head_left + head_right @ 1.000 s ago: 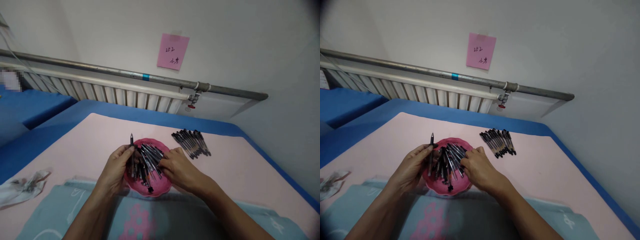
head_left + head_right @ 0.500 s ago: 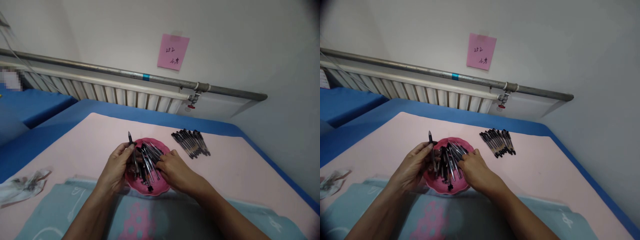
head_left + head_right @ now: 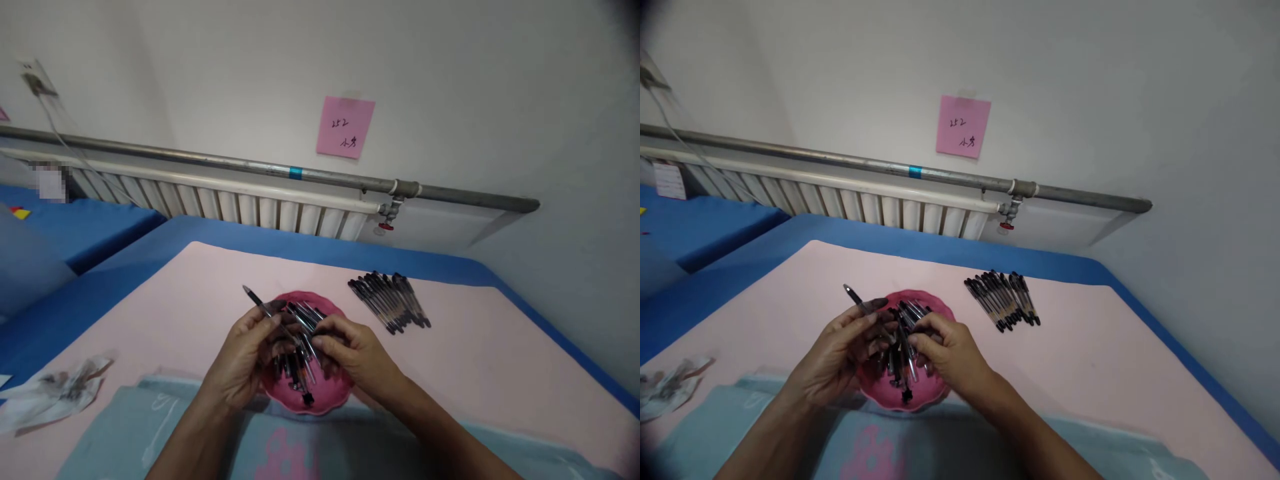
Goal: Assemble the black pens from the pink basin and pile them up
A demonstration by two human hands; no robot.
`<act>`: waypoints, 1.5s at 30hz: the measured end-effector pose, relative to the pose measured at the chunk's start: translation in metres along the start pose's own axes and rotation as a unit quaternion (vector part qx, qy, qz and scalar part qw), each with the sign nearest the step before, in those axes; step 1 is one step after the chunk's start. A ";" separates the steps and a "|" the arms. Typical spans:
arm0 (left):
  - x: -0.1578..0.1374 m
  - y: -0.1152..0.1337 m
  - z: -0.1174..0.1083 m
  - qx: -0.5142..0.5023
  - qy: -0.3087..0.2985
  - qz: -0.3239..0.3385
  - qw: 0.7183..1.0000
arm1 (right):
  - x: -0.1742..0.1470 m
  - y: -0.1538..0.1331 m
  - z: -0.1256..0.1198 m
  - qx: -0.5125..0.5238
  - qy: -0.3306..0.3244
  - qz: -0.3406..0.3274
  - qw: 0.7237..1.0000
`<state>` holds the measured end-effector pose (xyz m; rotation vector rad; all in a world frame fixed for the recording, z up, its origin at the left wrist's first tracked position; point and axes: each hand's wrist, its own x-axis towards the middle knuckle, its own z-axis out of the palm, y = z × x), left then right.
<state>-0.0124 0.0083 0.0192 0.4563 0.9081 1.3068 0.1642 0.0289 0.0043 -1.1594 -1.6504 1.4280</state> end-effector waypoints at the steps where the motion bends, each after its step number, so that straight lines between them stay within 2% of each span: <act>1: -0.001 0.000 0.000 -0.003 -0.010 -0.002 1.000 | 0.000 0.002 0.003 0.050 0.005 0.011 0.999; 3: -0.002 0.000 0.001 -0.006 -0.021 -0.011 1.000 | -0.001 0.004 0.008 0.116 0.021 0.020 0.993; 7: -0.003 -0.004 0.004 -0.021 -0.020 -0.031 0.999 | -0.003 0.002 0.012 0.165 0.042 0.028 0.985; 15: 0.000 -0.009 0.005 -0.072 -0.008 -0.007 0.997 | -0.005 -0.001 0.012 0.172 0.059 0.005 0.983; 20: 0.000 -0.010 0.007 -0.068 0.014 0.001 0.998 | -0.006 0.002 0.012 0.136 0.062 -0.001 0.989; 25: 0.000 -0.014 0.006 -0.058 -0.001 0.010 0.998 | -0.007 0.004 0.013 0.090 0.067 -0.034 0.993; 33: 0.000 -0.019 0.008 -0.037 0.002 0.025 0.999 | -0.009 0.005 0.010 -0.067 0.099 -0.110 0.987; 40: 0.000 -0.015 0.008 -0.033 0.005 0.010 0.999 | -0.008 0.002 0.011 0.040 0.039 -0.075 0.996; 42: 0.000 -0.016 0.007 -0.031 0.007 0.010 0.999 | -0.007 0.001 0.011 -0.002 0.050 -0.082 0.995; 45: 0.001 -0.018 0.007 -0.026 0.005 0.007 1.000 | -0.007 -0.001 0.009 -0.132 0.072 -0.119 0.981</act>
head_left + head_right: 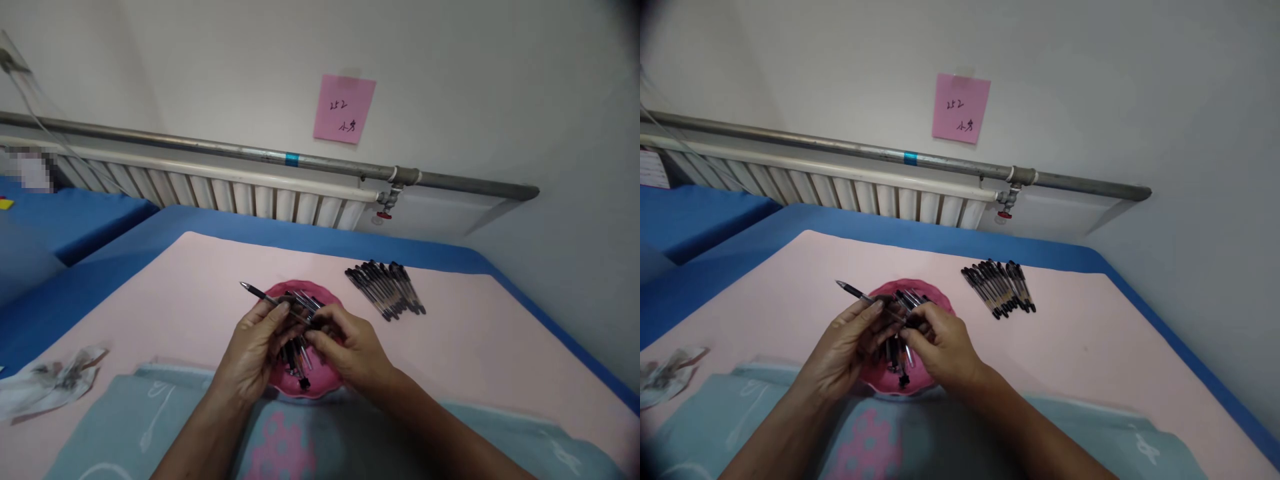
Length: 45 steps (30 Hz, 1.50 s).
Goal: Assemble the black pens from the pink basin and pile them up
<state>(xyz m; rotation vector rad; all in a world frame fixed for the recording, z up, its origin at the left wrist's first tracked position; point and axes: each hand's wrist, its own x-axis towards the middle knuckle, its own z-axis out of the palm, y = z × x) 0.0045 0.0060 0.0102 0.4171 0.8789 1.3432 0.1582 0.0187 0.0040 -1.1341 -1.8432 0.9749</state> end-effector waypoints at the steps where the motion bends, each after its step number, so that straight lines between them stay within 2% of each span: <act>1: 0.000 0.000 0.000 0.001 0.000 -0.001 1.000 | 0.000 0.000 -0.001 -0.039 -0.001 -0.023 0.999; 6: -0.001 0.000 0.002 0.004 0.005 0.002 1.000 | 0.000 0.004 -0.004 -0.127 -0.037 -0.097 0.986; 11: -0.001 0.001 0.003 0.006 0.007 0.005 1.000 | 0.000 0.006 -0.004 -0.178 -0.006 -0.134 0.975; 14: -0.001 0.001 0.002 0.011 0.001 0.008 1.000 | 0.000 0.005 -0.005 -0.189 -0.020 -0.161 0.969; 17: -0.001 0.001 0.002 0.011 0.012 0.006 1.000 | 0.000 0.004 -0.005 -0.184 -0.049 -0.153 0.970; 22: 0.000 0.000 0.000 0.011 0.017 0.005 1.000 | 0.001 0.006 -0.005 -0.211 -0.011 -0.158 0.965; 27: 0.000 0.001 0.001 0.009 0.013 0.005 1.000 | 0.001 0.006 -0.005 -0.199 -0.049 -0.168 0.964; 30: -0.001 0.002 0.002 0.006 0.017 0.001 1.000 | 0.000 0.006 -0.005 -0.224 -0.031 -0.157 0.961; 34: -0.001 0.002 0.003 0.002 0.018 -0.001 1.000 | 0.000 0.007 -0.003 -0.229 -0.023 -0.183 0.956; 40: 0.001 -0.001 0.000 -0.003 -0.013 -0.004 1.000 | 0.001 0.005 -0.001 -0.136 -0.059 -0.122 0.981; 45: 0.001 0.003 -0.002 0.013 -0.011 0.006 1.000 | 0.003 0.002 -0.002 -0.056 -0.081 -0.058 0.993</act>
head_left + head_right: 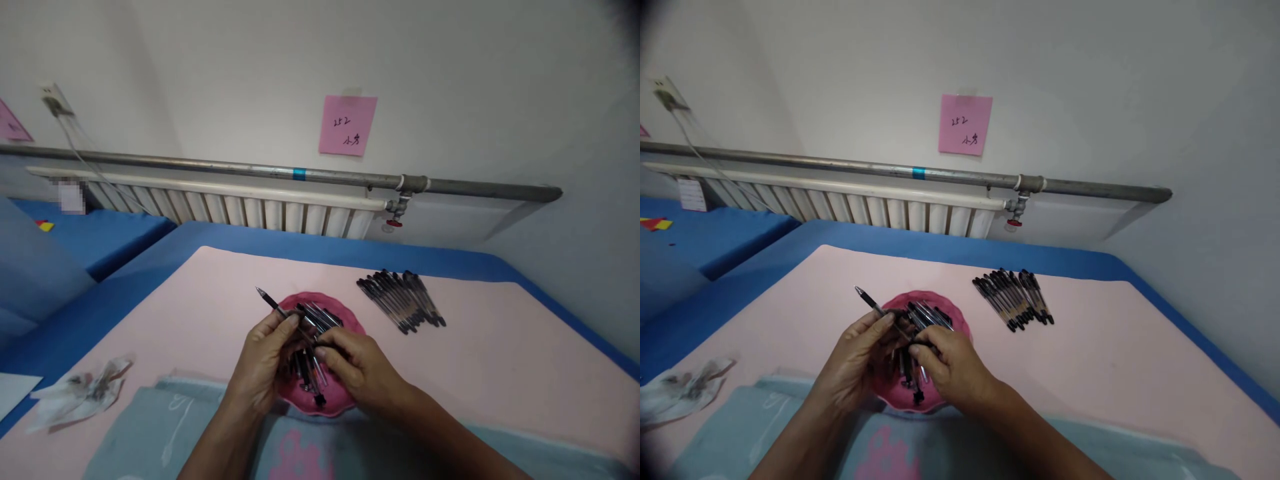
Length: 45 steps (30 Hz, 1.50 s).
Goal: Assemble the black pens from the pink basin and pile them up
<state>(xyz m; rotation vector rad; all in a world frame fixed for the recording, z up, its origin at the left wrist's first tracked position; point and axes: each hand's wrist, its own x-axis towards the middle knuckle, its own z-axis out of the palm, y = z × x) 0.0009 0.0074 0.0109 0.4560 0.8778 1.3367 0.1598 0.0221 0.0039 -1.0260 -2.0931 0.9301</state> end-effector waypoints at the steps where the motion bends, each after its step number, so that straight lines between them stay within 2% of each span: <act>1: 0.000 0.000 -0.001 0.009 0.001 0.009 1.000 | 0.001 0.000 -0.001 0.006 0.000 0.006 1.000; 8: 0.006 0.001 -0.008 0.045 0.022 0.046 0.998 | 0.004 0.006 -0.003 -0.007 0.048 0.008 0.999; 14: 0.009 0.021 -0.019 0.087 0.093 0.118 0.985 | 0.007 0.013 -0.007 -0.007 0.101 0.043 0.994; 18: 0.011 0.028 -0.029 0.130 0.101 0.101 0.981 | 0.007 0.016 -0.007 -0.007 0.111 0.048 0.993; 21: 0.012 0.027 -0.030 0.177 0.108 0.081 0.975 | 0.007 0.016 -0.005 -0.030 0.084 0.023 0.996; 24: 0.011 0.024 -0.026 0.209 0.117 0.078 0.968 | 0.010 0.011 0.000 -0.091 0.017 -0.053 0.994; 26: 0.011 0.022 -0.024 0.212 0.115 0.077 0.967 | 0.015 0.007 0.007 -0.163 -0.041 -0.117 0.979; 29: 0.012 0.021 -0.023 0.208 0.112 0.077 0.969 | 0.025 0.004 0.018 -0.268 -0.109 -0.181 0.940; 31: 0.013 0.020 -0.024 0.208 0.112 0.078 0.969 | 0.030 0.005 0.024 -0.301 -0.130 -0.193 0.925; 34: 0.014 0.020 -0.025 0.208 0.110 0.079 0.969 | 0.035 0.007 0.027 -0.312 -0.138 -0.190 0.920; 37: 0.014 0.019 -0.026 0.216 0.103 0.077 0.968 | 0.037 0.007 0.022 -0.277 -0.107 -0.198 0.934; 39: 0.012 0.019 -0.026 0.230 0.083 0.076 0.967 | 0.036 0.004 0.016 -0.202 -0.049 -0.185 0.961; 42: 0.007 0.020 -0.022 0.267 0.037 0.080 0.960 | 0.035 0.002 0.005 -0.070 0.040 -0.111 0.991; 45: 0.002 0.021 -0.019 0.289 0.003 0.064 0.955 | 0.033 0.008 -0.004 0.017 0.068 -0.018 0.997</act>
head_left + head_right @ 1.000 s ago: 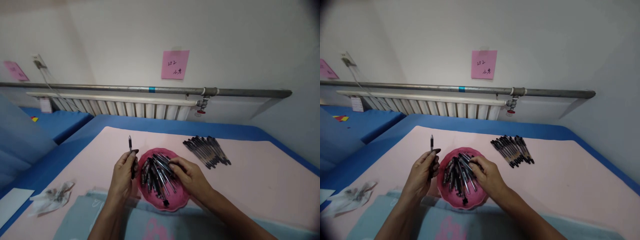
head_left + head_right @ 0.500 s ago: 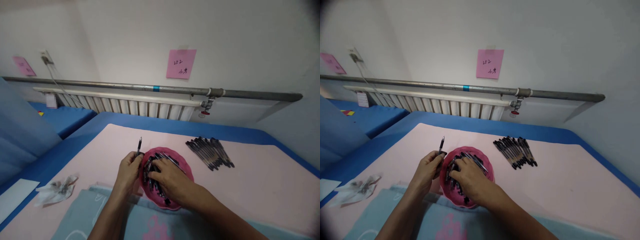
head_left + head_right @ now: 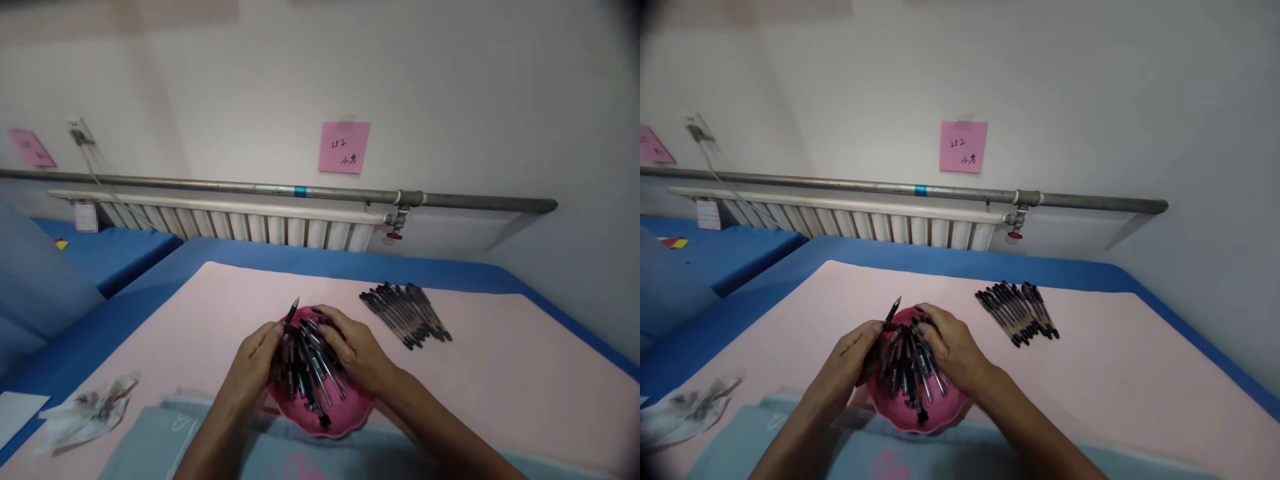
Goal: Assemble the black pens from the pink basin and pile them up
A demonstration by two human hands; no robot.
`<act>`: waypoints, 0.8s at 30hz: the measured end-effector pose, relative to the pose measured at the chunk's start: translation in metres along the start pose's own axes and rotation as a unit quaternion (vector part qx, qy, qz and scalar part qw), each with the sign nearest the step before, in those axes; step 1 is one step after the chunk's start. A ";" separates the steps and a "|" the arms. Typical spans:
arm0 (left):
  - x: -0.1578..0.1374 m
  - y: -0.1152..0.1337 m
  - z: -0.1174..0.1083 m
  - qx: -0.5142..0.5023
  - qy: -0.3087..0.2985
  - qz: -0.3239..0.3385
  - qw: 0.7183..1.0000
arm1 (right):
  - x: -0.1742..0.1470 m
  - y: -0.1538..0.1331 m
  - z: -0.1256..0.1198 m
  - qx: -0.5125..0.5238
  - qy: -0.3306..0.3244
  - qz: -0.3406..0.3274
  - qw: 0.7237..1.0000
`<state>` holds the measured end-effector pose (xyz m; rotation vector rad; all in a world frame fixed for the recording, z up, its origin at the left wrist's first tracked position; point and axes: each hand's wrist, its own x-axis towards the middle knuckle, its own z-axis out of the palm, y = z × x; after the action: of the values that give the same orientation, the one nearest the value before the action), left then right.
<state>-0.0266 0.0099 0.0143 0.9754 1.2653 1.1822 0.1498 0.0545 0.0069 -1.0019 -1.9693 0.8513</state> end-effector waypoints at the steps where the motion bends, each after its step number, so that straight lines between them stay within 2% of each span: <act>1: -0.001 0.000 0.001 0.001 -0.015 -0.007 1.000 | 0.000 0.003 -0.003 0.029 0.009 0.032 0.999; 4: 0.000 -0.003 -0.001 0.005 -0.063 -0.012 0.998 | -0.001 0.010 -0.010 0.125 0.036 0.100 0.986; 9: 0.002 -0.006 -0.007 0.036 -0.098 -0.007 0.994 | 0.002 0.008 -0.018 0.204 0.061 0.123 0.969; 12: 0.002 -0.004 -0.009 0.060 -0.104 -0.002 0.993 | 0.001 0.006 -0.021 0.219 0.038 0.137 0.965; 16: 0.001 -0.002 -0.009 0.068 -0.115 0.016 0.991 | 0.000 0.004 -0.025 0.214 0.003 0.114 0.970; 20: -0.001 0.000 -0.010 0.075 -0.124 -0.012 0.989 | -0.001 0.001 -0.030 0.182 0.000 0.076 0.980; 24: -0.002 0.003 -0.010 0.079 -0.135 -0.019 0.988 | -0.002 -0.001 -0.033 0.178 0.001 0.069 0.981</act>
<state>-0.0372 0.0071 0.0164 1.1798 1.1662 0.8967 0.1779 0.0589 0.0235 -0.9308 -1.6790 1.2303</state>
